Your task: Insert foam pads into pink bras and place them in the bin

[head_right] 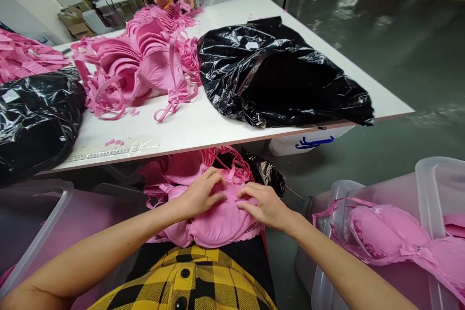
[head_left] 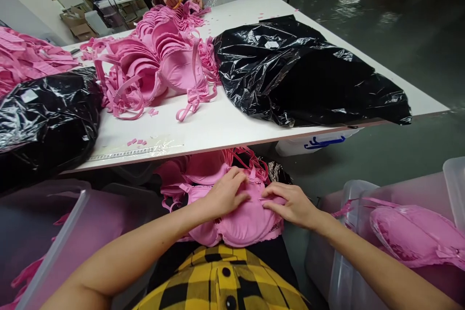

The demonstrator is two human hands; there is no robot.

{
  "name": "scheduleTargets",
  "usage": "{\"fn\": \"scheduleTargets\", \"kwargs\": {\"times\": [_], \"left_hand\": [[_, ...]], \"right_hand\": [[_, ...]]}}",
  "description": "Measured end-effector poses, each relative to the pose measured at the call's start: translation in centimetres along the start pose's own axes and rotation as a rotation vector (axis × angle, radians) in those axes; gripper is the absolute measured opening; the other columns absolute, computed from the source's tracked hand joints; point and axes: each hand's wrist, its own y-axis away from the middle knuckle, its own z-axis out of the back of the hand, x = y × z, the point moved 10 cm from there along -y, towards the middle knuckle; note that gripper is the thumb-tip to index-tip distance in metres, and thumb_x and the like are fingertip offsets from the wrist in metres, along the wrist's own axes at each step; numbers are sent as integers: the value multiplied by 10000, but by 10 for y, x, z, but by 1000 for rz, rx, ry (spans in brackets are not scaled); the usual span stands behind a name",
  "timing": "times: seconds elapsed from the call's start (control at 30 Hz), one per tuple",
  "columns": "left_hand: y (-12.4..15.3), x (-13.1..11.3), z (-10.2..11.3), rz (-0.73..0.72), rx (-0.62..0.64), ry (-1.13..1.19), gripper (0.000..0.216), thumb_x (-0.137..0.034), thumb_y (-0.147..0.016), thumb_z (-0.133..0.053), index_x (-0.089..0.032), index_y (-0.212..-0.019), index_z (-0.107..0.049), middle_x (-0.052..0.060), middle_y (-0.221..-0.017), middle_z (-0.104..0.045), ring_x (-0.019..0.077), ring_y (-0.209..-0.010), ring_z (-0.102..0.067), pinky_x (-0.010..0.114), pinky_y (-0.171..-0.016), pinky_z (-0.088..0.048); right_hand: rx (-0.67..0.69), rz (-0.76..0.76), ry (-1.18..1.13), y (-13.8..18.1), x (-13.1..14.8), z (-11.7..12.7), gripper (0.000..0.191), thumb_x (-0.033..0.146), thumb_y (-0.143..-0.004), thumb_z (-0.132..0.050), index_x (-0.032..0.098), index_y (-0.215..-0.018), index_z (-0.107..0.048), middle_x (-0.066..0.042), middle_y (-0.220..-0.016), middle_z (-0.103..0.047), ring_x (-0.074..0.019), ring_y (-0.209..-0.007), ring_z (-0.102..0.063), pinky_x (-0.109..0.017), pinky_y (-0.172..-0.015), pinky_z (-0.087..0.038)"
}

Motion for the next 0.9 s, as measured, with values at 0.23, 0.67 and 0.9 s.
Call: {"fn": "scheduleTargets", "kwargs": {"times": [0.23, 0.67, 0.9], "left_hand": [[0, 25, -25, 290, 198, 209, 114, -224, -707, -619, -161, -676, -529, -34, -620, -471, 136, -606, -437, 246, -570, -330], [-6, 25, -33, 304, 123, 337, 217, -196, -753, -548, -179, -604, -391, -54, -586, -385, 105, -570, -354, 232, -528, -260], [3, 28, -34, 284, 246, 316, 213, -238, -640, -677, -175, -732, -496, -41, -660, -475, 124, -596, -429, 224, -524, -296]], "right_hand": [[77, 110, -109, -7, 14, -25, 207, 222, -884, -544, 192, -713, -658, -29, -671, -655, -146, -643, -602, -253, -612, -480], [151, 201, -64, 1, 26, -39, 311, 36, -857, -405, 187, -845, -677, -61, -827, -685, -175, -819, -624, -312, -751, -518], [18, 40, 7, 3, 10, -34, 226, 100, -867, -483, 195, -841, -686, -62, -846, -638, -158, -774, -627, -247, -672, -520]]}}
